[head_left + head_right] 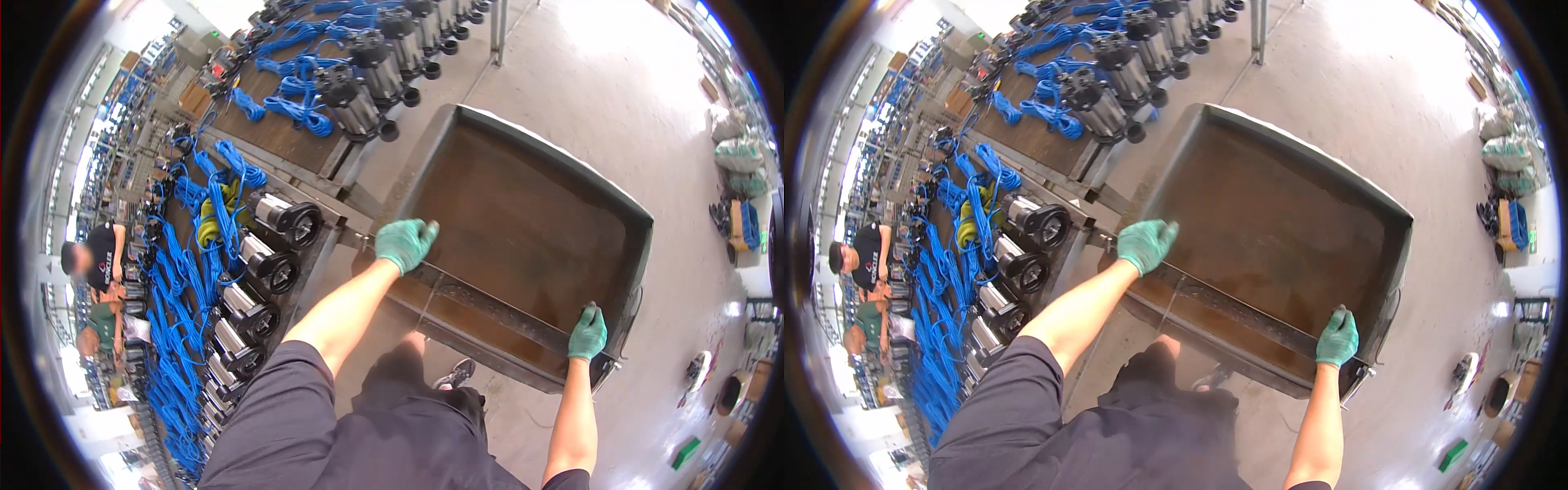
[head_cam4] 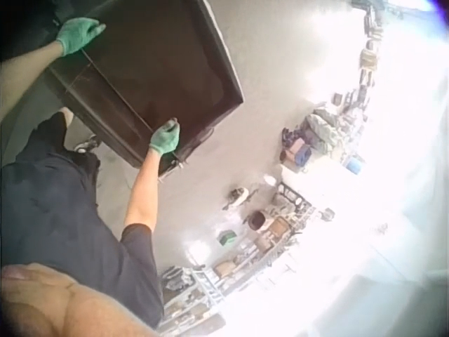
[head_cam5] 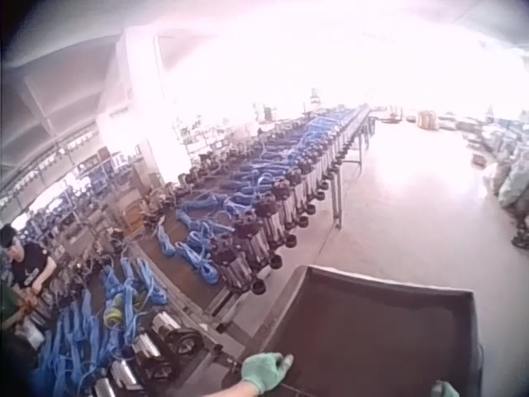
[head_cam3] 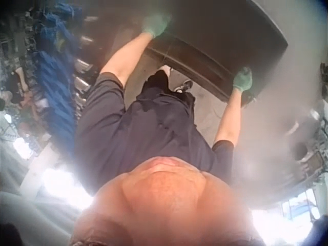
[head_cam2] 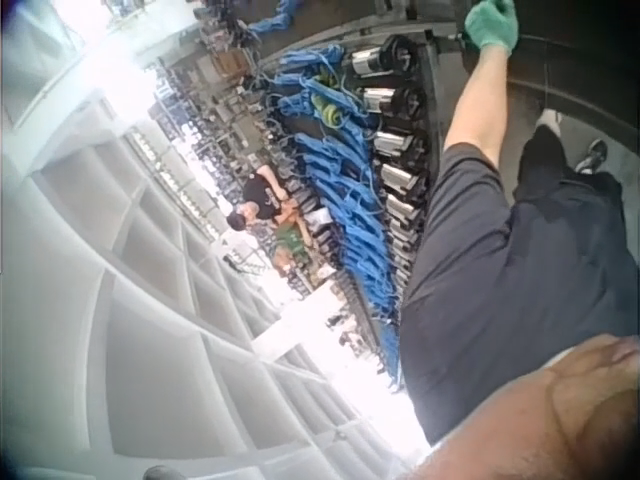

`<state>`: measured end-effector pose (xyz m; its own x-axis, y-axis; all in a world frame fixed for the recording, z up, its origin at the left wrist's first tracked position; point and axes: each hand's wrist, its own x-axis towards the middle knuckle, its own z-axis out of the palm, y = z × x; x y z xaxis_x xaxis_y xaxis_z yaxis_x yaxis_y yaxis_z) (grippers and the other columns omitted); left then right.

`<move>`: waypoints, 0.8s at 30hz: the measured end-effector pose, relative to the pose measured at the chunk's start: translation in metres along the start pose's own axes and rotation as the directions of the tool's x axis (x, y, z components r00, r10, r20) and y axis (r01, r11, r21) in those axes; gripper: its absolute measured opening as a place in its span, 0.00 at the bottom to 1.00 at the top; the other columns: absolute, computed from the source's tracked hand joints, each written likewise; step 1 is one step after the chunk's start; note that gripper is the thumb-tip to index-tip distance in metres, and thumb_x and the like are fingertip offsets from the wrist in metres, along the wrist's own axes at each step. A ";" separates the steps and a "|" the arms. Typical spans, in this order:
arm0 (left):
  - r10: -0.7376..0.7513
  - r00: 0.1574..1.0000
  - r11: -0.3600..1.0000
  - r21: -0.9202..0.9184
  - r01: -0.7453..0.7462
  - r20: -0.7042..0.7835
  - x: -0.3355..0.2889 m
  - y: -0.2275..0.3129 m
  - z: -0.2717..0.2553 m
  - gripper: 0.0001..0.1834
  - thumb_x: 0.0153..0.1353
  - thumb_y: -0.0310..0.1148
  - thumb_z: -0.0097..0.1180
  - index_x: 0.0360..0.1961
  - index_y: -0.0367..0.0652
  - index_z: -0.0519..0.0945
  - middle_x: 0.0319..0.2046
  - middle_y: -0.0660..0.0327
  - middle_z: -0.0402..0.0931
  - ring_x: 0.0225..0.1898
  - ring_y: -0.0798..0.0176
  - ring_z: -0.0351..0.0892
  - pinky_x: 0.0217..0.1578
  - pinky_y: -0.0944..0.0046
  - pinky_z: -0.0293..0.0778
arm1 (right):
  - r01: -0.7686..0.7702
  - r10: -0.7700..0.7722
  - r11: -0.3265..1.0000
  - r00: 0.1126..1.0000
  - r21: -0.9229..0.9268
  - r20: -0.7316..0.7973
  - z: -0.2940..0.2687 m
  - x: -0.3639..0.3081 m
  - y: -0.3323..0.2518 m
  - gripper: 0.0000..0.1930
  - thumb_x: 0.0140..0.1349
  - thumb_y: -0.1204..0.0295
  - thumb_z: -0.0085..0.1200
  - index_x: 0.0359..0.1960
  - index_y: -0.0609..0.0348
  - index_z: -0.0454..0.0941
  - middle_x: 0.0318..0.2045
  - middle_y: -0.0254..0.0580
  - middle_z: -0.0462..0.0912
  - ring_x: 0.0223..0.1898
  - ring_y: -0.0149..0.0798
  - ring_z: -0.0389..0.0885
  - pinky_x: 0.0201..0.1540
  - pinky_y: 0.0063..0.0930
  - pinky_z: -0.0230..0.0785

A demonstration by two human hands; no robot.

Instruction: The person tests the seal of a pump component by submerging it in a tank of water while it is attached to a pressure line, then lifts it out and shakes off excess water before placing it on a workbench.

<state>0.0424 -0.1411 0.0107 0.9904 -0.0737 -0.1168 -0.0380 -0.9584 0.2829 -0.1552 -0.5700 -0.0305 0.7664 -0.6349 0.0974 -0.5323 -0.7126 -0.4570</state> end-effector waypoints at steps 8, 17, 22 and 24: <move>-0.247 0.963 0.960 0.164 0.229 0.104 0.016 0.025 -0.002 0.31 0.74 0.64 0.45 0.37 0.50 0.88 0.36 0.47 0.87 0.44 0.39 0.87 0.47 0.42 0.79 | -0.035 0.020 0.990 0.994 -0.139 -0.111 0.002 0.004 -0.012 0.24 0.79 0.50 0.47 0.29 0.51 0.82 0.27 0.49 0.85 0.29 0.57 0.85 0.31 0.50 0.76; -0.236 0.971 0.957 0.181 0.227 0.028 0.061 0.035 0.000 0.31 0.74 0.65 0.46 0.40 0.52 0.89 0.41 0.49 0.88 0.48 0.40 0.86 0.50 0.43 0.80 | 0.027 -0.045 0.994 0.982 -0.101 -0.182 0.007 0.031 -0.023 0.20 0.78 0.56 0.51 0.29 0.52 0.82 0.28 0.44 0.85 0.29 0.53 0.84 0.31 0.46 0.75; -0.228 0.973 0.960 0.174 0.219 0.029 0.103 0.044 -0.002 0.33 0.73 0.67 0.45 0.47 0.52 0.90 0.46 0.47 0.88 0.52 0.38 0.85 0.54 0.43 0.79 | 0.035 -0.056 0.995 0.974 -0.097 -0.218 0.018 0.069 -0.034 0.22 0.78 0.53 0.49 0.28 0.52 0.81 0.29 0.44 0.85 0.28 0.54 0.84 0.30 0.48 0.76; -0.236 0.971 0.958 0.177 0.225 0.045 0.121 0.048 -0.004 0.33 0.73 0.67 0.45 0.49 0.53 0.90 0.48 0.48 0.87 0.54 0.38 0.85 0.56 0.43 0.78 | 0.022 -0.043 0.993 0.982 -0.112 -0.184 0.023 0.084 -0.039 0.22 0.78 0.52 0.48 0.28 0.51 0.81 0.29 0.43 0.86 0.29 0.54 0.85 0.31 0.48 0.76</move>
<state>0.1607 -0.1947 0.0137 0.9645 0.1423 -0.2226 0.1627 -0.9838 0.0759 -0.0615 -0.5886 -0.0245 0.7092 -0.6479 0.2780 -0.5520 -0.7556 -0.3528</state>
